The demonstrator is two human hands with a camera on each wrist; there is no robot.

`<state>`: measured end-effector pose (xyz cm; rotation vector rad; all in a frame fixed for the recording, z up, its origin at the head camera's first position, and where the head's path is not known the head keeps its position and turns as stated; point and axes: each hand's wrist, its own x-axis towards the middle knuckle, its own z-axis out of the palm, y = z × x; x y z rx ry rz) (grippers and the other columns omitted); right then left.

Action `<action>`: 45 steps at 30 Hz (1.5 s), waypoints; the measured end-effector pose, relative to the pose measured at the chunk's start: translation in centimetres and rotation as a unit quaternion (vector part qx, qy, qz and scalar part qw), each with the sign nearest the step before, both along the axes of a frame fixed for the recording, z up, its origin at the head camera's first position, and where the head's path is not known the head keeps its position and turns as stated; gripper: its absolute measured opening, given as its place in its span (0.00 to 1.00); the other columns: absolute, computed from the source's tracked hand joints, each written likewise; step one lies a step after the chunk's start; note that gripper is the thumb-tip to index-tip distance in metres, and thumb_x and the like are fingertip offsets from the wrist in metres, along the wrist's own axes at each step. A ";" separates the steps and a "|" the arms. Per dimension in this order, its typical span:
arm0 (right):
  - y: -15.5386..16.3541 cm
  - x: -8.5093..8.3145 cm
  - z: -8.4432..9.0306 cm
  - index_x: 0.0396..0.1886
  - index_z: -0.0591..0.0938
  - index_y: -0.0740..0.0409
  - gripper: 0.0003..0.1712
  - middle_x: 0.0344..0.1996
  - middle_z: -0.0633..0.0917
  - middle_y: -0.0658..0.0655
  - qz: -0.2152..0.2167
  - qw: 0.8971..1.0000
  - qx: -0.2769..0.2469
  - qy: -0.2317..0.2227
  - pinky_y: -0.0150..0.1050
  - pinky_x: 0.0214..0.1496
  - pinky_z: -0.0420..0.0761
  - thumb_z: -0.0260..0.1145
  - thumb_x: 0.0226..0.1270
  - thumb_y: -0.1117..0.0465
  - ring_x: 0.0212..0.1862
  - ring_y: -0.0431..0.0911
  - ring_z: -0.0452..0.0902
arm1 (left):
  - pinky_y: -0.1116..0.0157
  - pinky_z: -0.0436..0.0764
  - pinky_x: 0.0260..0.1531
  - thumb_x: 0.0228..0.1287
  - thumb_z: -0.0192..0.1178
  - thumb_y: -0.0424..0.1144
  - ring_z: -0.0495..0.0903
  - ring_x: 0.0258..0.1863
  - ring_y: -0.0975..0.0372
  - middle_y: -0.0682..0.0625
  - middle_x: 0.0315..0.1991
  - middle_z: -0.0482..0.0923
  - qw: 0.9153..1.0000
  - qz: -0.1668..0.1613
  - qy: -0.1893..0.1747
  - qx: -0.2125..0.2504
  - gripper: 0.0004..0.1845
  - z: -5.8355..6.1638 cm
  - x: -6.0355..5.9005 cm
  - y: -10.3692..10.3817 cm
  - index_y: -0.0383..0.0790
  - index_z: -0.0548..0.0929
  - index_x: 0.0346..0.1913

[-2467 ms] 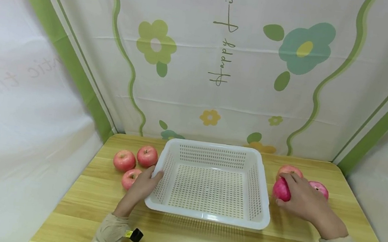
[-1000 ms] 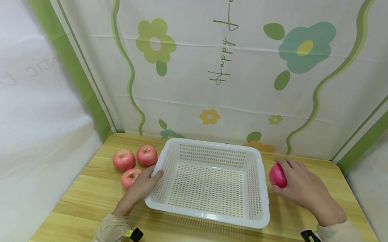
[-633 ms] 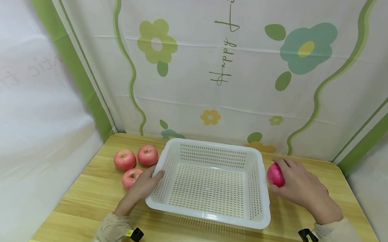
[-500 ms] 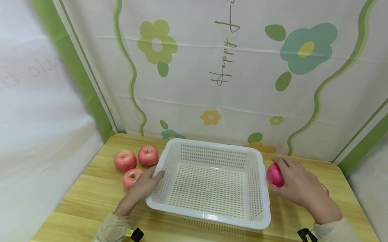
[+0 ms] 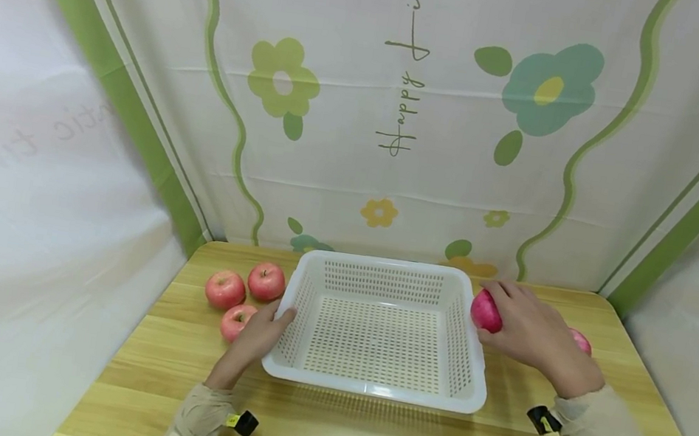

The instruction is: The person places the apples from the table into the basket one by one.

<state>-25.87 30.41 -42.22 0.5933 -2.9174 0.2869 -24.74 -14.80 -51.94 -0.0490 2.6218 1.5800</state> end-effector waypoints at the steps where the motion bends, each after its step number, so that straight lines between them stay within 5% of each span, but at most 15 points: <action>1: -0.1 -0.1 0.0 0.71 0.75 0.60 0.45 0.62 0.80 0.68 0.002 1.000 0.001 0.001 0.52 0.37 0.85 0.80 0.61 0.45 0.53 0.61 0.81 | 0.59 0.88 0.35 0.83 0.51 0.52 0.90 0.41 0.51 0.35 0.49 0.87 1.000 0.000 0.001 -0.001 0.24 0.0 0.0 0.0 0.36 0.78 0.65; 24: -1.9 -0.8 0.6 0.68 0.77 0.59 0.40 0.55 0.82 0.61 0.021 1.000 0.005 0.006 0.49 0.39 0.86 0.79 0.59 0.50 0.49 0.54 0.80 | 0.59 0.88 0.35 0.83 0.52 0.52 0.89 0.41 0.53 0.37 0.49 0.87 1.000 -0.004 0.006 -0.009 0.25 0.1 0.0 -0.1 0.35 0.77 0.67; 45: -3.3 -1.9 0.7 0.73 0.75 0.60 0.43 0.64 0.80 0.66 0.038 0.999 0.008 0.007 0.55 0.45 0.88 0.79 0.59 0.52 0.56 0.59 0.80 | 0.58 0.89 0.37 0.83 0.51 0.51 0.88 0.42 0.54 0.37 0.52 0.86 1.000 0.002 -0.003 -0.004 0.26 -0.1 -0.1 0.0 0.37 0.76 0.70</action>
